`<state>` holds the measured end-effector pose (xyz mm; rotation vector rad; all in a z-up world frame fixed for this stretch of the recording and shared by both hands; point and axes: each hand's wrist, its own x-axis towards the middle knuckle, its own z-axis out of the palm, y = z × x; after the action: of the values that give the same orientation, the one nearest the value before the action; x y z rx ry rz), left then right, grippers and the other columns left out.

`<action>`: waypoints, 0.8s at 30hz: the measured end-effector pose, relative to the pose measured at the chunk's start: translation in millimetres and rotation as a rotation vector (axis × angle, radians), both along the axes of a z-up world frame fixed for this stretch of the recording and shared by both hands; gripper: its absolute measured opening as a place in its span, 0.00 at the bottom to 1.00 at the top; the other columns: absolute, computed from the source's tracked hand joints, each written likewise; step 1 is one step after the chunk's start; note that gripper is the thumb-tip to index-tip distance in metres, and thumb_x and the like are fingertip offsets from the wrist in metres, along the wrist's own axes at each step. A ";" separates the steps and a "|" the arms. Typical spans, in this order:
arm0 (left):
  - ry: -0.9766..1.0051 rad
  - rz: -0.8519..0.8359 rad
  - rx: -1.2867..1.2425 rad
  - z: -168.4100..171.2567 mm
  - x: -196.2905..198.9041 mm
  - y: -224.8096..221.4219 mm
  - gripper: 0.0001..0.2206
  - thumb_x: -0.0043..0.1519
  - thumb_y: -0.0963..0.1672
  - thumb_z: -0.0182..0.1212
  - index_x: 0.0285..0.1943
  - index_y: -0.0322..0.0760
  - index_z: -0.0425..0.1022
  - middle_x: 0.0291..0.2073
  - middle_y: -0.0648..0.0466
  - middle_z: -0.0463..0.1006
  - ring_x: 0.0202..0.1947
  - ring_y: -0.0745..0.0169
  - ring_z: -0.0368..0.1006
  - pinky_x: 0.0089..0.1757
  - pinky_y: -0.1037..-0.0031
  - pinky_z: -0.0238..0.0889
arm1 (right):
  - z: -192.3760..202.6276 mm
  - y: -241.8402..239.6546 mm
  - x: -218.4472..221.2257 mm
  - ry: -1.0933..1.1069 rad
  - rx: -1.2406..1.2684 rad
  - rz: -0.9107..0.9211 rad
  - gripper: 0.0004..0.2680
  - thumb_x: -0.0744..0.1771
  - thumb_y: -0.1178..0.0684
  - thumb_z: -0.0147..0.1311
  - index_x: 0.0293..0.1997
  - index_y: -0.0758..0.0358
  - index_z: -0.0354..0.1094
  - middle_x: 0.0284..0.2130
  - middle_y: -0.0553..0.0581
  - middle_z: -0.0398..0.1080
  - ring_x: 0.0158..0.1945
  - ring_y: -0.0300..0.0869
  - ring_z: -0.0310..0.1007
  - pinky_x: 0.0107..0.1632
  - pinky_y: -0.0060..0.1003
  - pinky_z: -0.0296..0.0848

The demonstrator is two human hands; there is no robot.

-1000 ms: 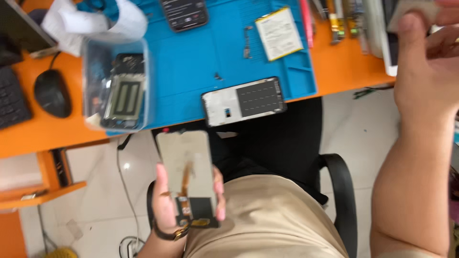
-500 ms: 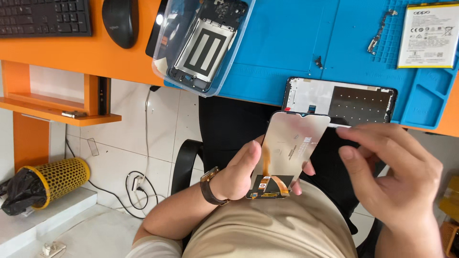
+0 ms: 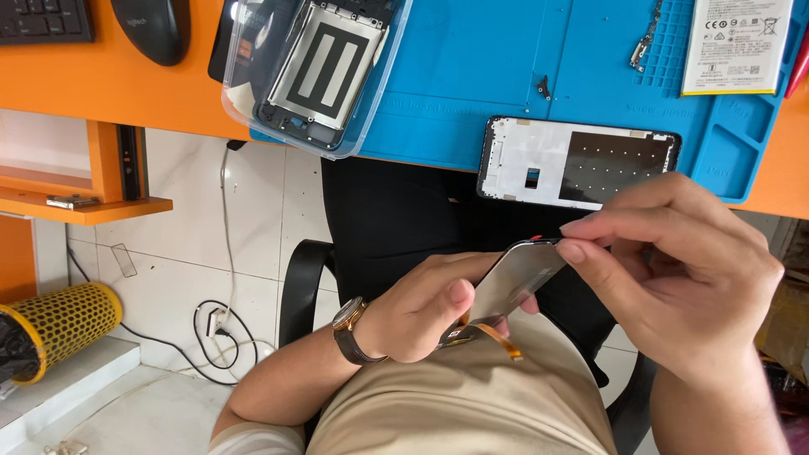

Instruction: The person applies adhesive to the frame of a disassembled smartphone using a small tube. They then peel a protective film from a new screen assembly and align it with the phone frame.

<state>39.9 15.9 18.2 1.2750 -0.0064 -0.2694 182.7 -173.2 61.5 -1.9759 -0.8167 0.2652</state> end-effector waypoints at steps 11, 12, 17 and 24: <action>-0.108 -0.017 0.318 5.0 3.9 2.1 0.38 0.75 0.62 0.21 0.79 0.36 0.63 0.51 0.55 0.81 0.35 0.63 0.79 0.42 0.72 0.75 | -21.9 -20.0 -10.2 -0.381 -0.289 0.017 0.04 0.72 0.62 0.62 0.43 0.57 0.75 0.44 0.55 0.72 0.35 0.40 0.70 0.33 0.36 0.61; -0.124 -0.009 0.345 5.5 4.0 2.0 0.37 0.76 0.61 0.22 0.80 0.37 0.62 0.51 0.55 0.81 0.36 0.63 0.79 0.44 0.72 0.74 | -22.8 -20.5 -12.0 -0.417 -0.274 0.011 0.03 0.73 0.61 0.62 0.43 0.58 0.76 0.44 0.56 0.73 0.37 0.42 0.72 0.35 0.37 0.63; -0.099 0.026 0.309 12.7 6.2 0.6 0.39 0.75 0.62 0.23 0.75 0.30 0.66 0.51 0.51 0.81 0.39 0.60 0.80 0.43 0.73 0.78 | -15.9 -22.4 -10.0 -0.119 -0.040 0.052 0.03 0.72 0.60 0.54 0.43 0.68 0.68 0.40 0.63 0.70 0.38 0.46 0.67 0.37 0.36 0.63; 0.068 0.168 0.029 -7.0 -6.2 -2.9 0.38 0.72 0.64 0.41 0.58 0.26 0.76 0.50 0.43 0.83 0.37 0.56 0.84 0.39 0.67 0.81 | -76.5 -169.5 106.0 -0.224 0.336 -0.640 0.11 0.81 0.63 0.42 0.43 0.69 0.49 0.30 0.59 0.50 0.31 0.42 0.46 0.39 0.38 0.49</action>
<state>33.6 13.0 11.1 1.2865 0.1623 -0.1684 288.7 -342.7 -15.0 -1.8521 -0.2991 -0.4470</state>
